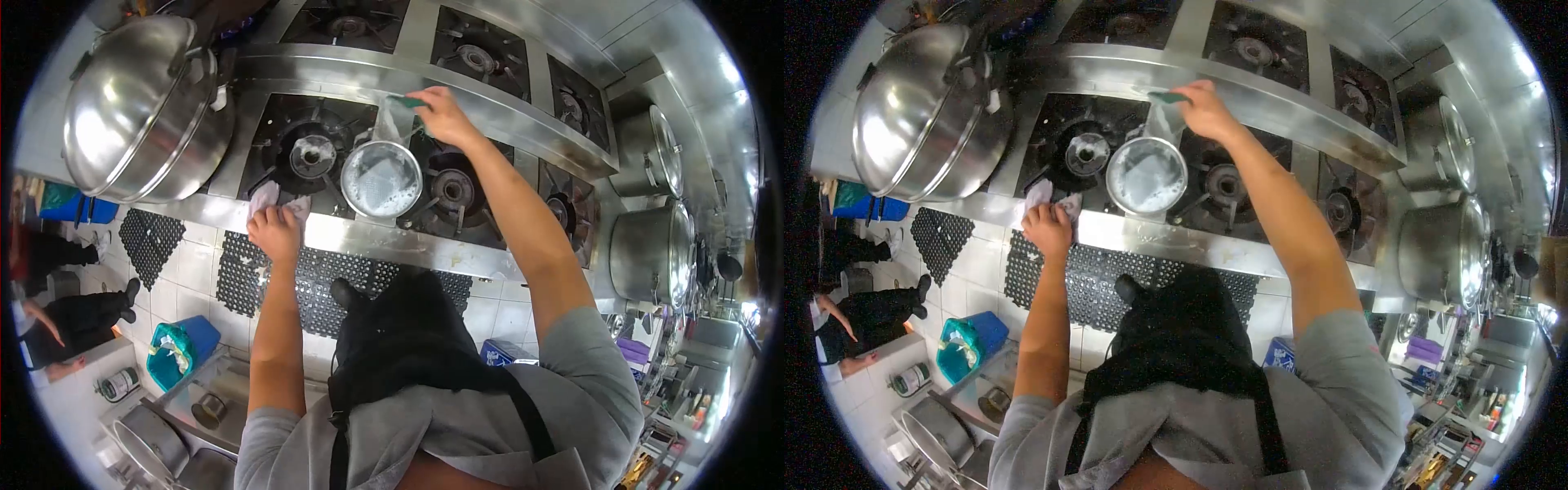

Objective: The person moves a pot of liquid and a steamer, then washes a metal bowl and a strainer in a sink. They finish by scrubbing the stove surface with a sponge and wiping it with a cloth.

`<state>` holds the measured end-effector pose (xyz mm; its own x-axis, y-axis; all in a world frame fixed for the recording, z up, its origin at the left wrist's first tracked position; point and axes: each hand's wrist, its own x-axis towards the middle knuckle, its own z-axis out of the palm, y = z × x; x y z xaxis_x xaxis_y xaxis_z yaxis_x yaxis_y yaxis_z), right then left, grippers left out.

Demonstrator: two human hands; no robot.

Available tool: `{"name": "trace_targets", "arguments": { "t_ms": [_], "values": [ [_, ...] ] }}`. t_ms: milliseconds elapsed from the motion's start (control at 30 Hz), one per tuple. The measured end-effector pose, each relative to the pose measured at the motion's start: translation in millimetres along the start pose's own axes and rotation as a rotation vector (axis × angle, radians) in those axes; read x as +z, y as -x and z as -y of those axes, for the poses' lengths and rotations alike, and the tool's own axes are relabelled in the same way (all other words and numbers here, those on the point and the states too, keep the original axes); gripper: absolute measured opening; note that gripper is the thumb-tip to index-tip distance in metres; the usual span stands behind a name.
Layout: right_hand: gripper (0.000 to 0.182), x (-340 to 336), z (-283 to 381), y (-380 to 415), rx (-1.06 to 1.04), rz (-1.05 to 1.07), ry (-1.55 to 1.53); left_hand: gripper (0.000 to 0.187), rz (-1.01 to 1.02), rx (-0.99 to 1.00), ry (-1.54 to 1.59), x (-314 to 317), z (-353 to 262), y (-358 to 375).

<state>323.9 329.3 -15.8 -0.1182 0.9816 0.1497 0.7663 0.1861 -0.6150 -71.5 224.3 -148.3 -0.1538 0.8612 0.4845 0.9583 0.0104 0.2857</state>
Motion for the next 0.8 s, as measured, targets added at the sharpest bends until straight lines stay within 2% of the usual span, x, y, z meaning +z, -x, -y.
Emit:
{"name": "trace_targets", "arguments": {
  "t_ms": [33, 67, 133, 167, 200, 267, 333, 400, 433, 467, 533, 567, 633, 700, 767, 800],
  "values": [
    [0.038, 5, -6, -7, -0.046, 0.072, 0.061, 0.023, -0.024, 0.025, -0.023, 4, -2, 3],
    [0.044, 13, -13, -10, 0.064, 0.216, 0.123, 0.023, -0.013, 0.025, -0.025, 9, -2, 4],
    [0.049, 30, -28, -12, -0.045, 0.341, 0.254, 0.022, -0.032, 0.035, -0.082, 12, -5, 0],
    [0.051, 38, -37, -17, -0.020, 0.514, 0.245, 0.022, 0.051, -0.021, -0.110, 15, -7, 1],
    [0.051, 52, -56, -23, -0.018, 0.532, 0.233, 0.022, 0.067, -0.026, -0.122, 18, -8, 0],
    [0.048, 82, -98, -32, -0.343, 0.531, 0.510, 0.024, 0.134, -0.006, -0.096, 20, -4, -4],
    [0.048, 74, -96, -26, -0.331, 0.478, 0.491, 0.025, 0.172, -0.020, -0.110, 21, -5, -5],
    [0.050, 61, -86, 5, -0.483, 0.512, 0.836, 0.025, 0.215, -0.052, -0.081, 21, -4, -5],
    [0.053, 46, -75, 27, -0.512, 0.583, 0.875, 0.025, 0.213, -0.052, -0.096, 22, -4, -5],
    [0.054, 42, -81, 47, -0.442, 0.621, 0.763, 0.025, 0.205, -0.057, -0.101, 21, -5, -6],
    [0.054, 23, -87, 51, -0.521, 0.529, 0.635, 0.025, 0.224, -0.082, -0.123, 20, -9, -5],
    [0.054, 25, -89, 46, -0.514, 0.519, 0.631, 0.025, 0.222, -0.070, -0.125, 20, -9, -6],
    [0.051, 37, -93, 22, -0.634, 0.408, 0.661, 0.025, 0.245, -0.072, -0.130, 23, -5, -5],
    [0.049, 55, -104, -5, -0.550, 0.296, 0.643, 0.025, 0.256, -0.063, -0.128, 24, -3, -3],
    [0.036, 59, -108, -28, -0.556, 0.233, 0.649, 0.025, 0.266, -0.056, -0.147, 27, 1, -3],
    [0.036, 64, -118, -39, -0.541, 0.237, 0.651, 0.025, 0.277, -0.046, -0.140, 28, 1, -2]
  ]
}}
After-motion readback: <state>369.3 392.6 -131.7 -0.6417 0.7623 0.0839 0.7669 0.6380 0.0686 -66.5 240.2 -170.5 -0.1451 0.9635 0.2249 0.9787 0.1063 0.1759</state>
